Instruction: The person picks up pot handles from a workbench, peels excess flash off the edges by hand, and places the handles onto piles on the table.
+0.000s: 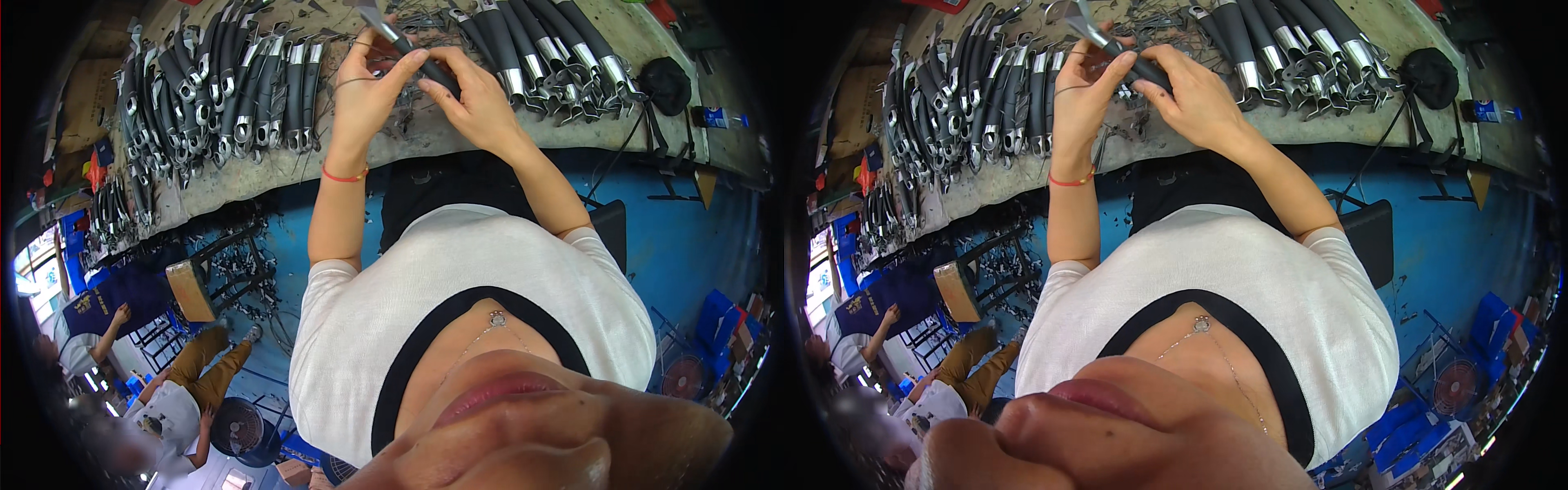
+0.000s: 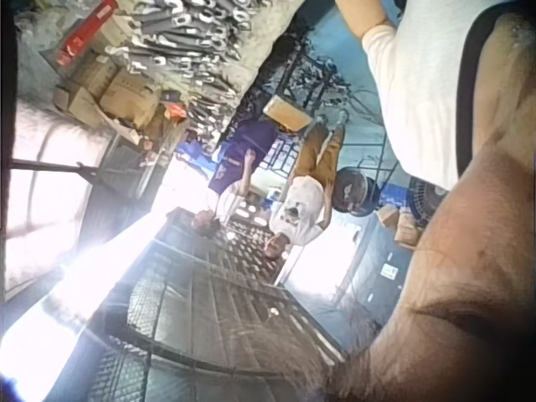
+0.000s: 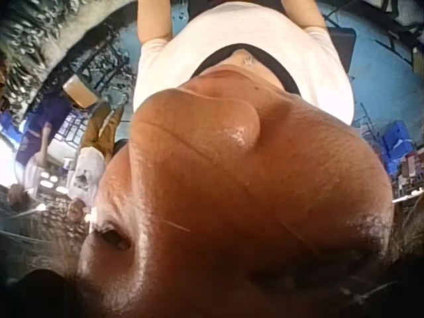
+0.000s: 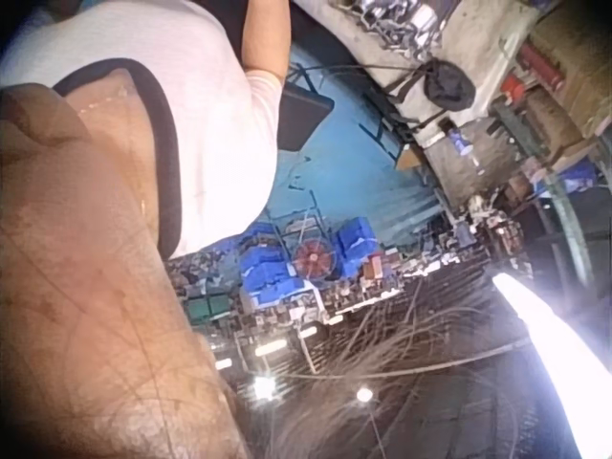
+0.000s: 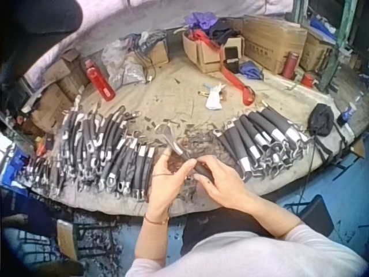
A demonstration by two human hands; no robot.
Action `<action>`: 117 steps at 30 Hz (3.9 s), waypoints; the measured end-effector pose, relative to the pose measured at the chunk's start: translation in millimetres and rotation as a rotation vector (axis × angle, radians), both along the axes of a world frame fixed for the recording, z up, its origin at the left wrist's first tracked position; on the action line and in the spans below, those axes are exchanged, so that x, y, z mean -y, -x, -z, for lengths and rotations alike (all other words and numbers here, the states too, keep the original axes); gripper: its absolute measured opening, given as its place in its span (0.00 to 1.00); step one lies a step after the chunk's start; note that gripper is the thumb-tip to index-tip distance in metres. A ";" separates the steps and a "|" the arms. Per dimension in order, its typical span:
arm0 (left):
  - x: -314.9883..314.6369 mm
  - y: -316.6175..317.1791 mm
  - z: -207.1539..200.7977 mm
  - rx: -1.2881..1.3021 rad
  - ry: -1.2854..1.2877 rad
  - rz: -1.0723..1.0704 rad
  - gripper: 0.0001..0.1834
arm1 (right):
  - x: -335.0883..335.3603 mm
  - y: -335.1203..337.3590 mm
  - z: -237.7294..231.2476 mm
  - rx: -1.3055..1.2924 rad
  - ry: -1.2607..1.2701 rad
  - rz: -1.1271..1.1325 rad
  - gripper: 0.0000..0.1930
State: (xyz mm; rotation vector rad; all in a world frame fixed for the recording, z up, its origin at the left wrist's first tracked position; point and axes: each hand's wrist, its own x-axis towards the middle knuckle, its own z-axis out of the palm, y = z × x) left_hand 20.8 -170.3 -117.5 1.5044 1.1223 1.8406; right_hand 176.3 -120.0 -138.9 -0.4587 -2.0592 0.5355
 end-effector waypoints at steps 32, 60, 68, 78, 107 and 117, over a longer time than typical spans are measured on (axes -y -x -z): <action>173.2 3.9 -54.8 -0.277 -0.265 -0.374 0.15 | 179.9 6.8 -55.2 -0.205 0.833 -0.510 0.20; -36.4 -34.2 -27.4 0.049 -0.115 -0.098 0.20 | -30.7 -20.5 -15.9 -0.593 0.743 -0.539 0.20; -44.8 -36.5 -25.0 0.187 0.014 0.238 0.19 | -37.7 -28.2 -9.6 -0.555 1.212 -1.186 0.17; -24.5 -32.0 -35.2 0.224 -0.010 0.342 0.23 | -20.1 -22.7 -14.3 -0.478 0.846 -0.564 0.17; 1.9 -41.9 -15.6 -0.600 -0.480 -0.706 0.09 | -0.2 -21.7 -5.7 -0.405 -0.102 0.115 0.16; -1.2 -37.9 -11.2 -0.782 -0.467 -0.720 0.05 | 7.8 -24.8 -0.2 -0.384 0.193 -0.048 0.16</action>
